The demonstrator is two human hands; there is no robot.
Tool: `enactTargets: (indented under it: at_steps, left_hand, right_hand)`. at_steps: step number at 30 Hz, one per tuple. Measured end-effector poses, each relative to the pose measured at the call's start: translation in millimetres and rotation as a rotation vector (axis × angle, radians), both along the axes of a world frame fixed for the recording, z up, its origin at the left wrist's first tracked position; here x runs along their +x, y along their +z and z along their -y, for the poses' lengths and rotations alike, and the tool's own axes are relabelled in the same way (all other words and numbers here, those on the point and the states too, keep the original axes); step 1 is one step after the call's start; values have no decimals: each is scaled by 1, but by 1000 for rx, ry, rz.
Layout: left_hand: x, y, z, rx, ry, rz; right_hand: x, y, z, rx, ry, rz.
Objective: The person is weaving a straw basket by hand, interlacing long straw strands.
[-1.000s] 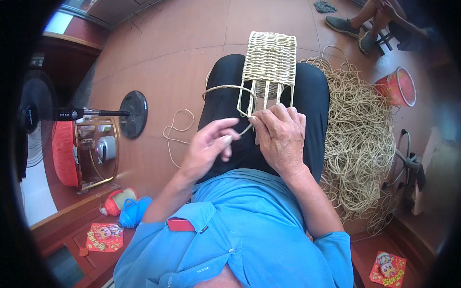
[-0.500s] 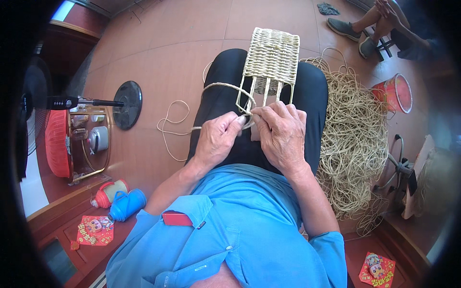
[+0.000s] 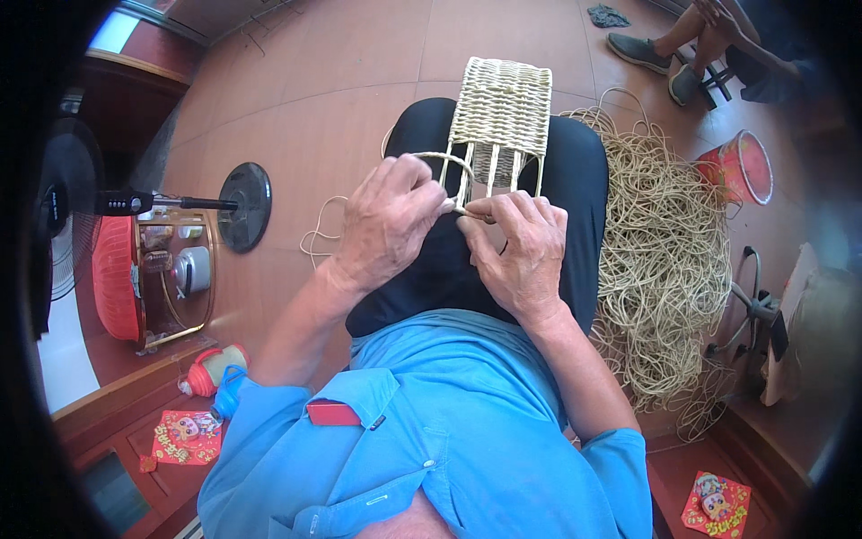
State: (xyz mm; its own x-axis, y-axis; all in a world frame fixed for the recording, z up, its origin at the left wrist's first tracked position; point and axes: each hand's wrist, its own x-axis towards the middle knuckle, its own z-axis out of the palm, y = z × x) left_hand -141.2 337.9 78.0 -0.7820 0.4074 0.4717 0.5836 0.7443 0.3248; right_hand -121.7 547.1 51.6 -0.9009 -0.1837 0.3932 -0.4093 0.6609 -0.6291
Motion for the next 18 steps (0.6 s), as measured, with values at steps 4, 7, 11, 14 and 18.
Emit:
enactTargets:
  at_steps: [4,7,11,14,18]
  left_hand:
    - [-17,12,-8,-89,-78,101]
    - [-25,13,-10,-9,-95,158]
    - [-31,22,-11,15,-78,162]
    - [-31,32,11,191,-136,330]
    - [-21,38,85,871,-13,939]
  right_hand:
    - [-2,-2,10,-7,-80,-11]
    - [-3,-3,17,-13,-158,-7]
    - [-5,-9,20,-25,-190,-23]
    - [-6,-8,23,-69,-194,-35]
    - [-11,-6,24,-144,-203,-20]
